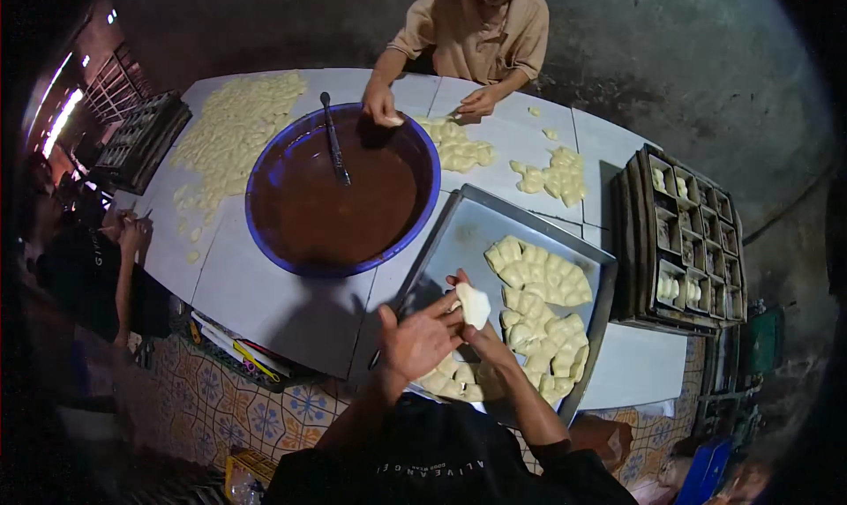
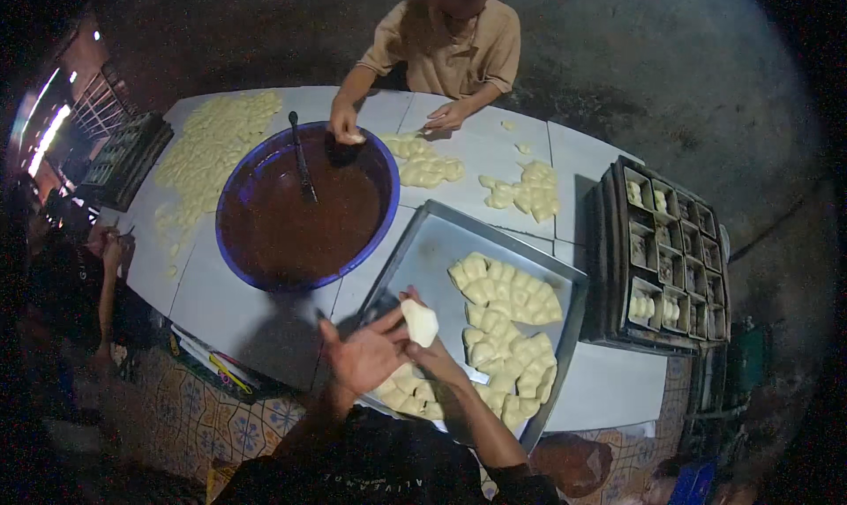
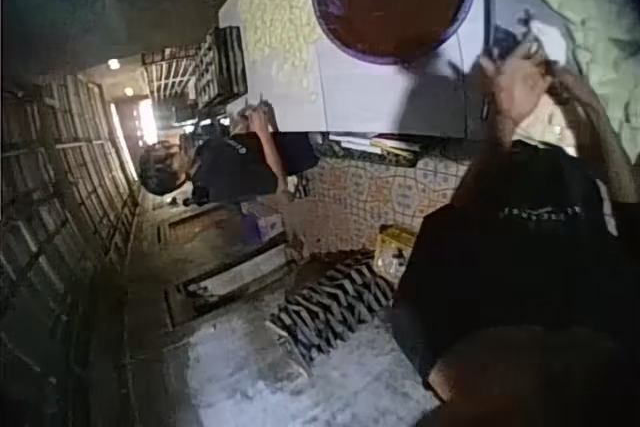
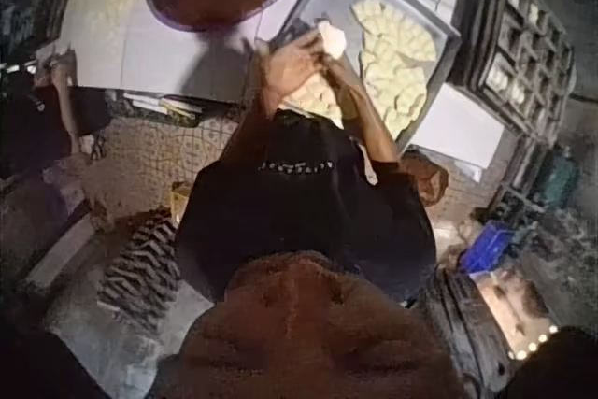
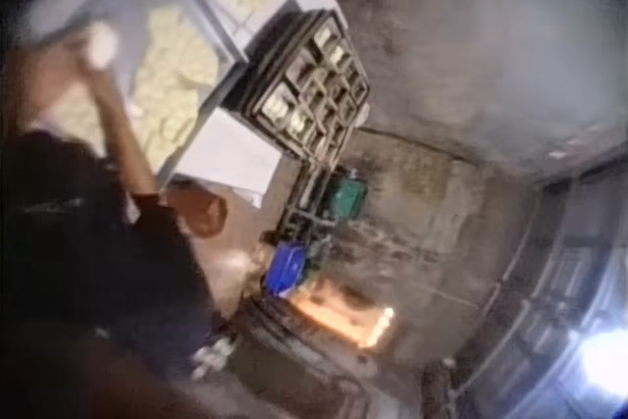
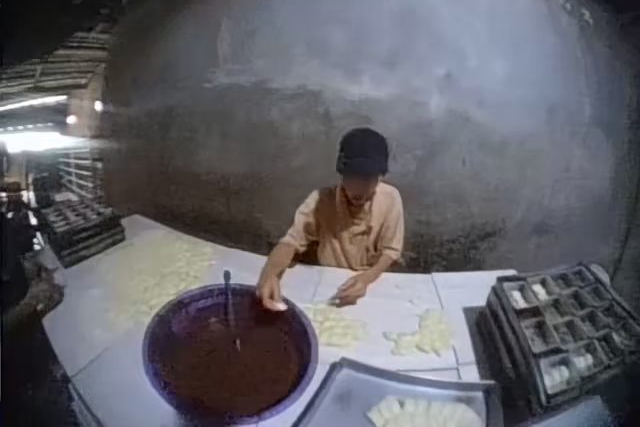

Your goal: The person shapes dough into pieces, wraps the dough around a filling, and places the prepared dough onto metal trays.

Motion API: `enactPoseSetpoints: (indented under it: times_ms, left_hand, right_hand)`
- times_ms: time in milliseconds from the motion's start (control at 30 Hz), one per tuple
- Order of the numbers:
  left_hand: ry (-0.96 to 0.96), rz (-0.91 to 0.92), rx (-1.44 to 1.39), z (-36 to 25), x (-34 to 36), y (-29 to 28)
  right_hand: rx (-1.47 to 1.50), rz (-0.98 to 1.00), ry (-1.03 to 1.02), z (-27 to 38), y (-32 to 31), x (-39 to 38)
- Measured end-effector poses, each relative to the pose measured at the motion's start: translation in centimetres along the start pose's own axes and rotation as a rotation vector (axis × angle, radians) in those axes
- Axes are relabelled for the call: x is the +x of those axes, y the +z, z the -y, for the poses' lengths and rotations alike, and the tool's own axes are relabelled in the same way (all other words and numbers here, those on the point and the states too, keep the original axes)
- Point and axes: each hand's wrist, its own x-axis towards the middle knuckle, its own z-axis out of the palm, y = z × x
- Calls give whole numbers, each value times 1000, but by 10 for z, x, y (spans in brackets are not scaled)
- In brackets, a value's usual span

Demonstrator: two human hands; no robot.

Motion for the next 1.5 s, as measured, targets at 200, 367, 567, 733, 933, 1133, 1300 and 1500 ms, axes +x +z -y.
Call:
enactPoseSetpoints:
  times_ms: [200, 367, 567, 733, 933, 1133, 1300, 1500]
  left_hand:
    - [235, -929, 1645, -159, 82, -37]
    - [-333, -717, 1957, -190, 94, -59]
    - [-72, -729, 1155, -103, 53, -9]
    - [-19, -593, 680, -34, 21, 9]
    - [47, -650, 590, -8, 2, -8]
    - [96, -435, 1504, -1, -3, -13]
    - [46, -563, 1202, 7, -5, -12]
    - [85, -614, 1093, 29, -17, -32]
  right_hand:
    - [-21, -62, -19, -31, -11, 2]
    - [114, -130, 83, -51, -3, -3]
    - [284, -223, 142, -62, -4, -2]
    - [875, -370, 363, -43, 6, 1]
    - [-914, -350, -252, -6, 18, -16]
    - [-402, -422, -283, 4, 5, -16]
    - [-477, -252, -224, 7, 7, -28]
    - [-421, -348, 88, -1, 13, -45]
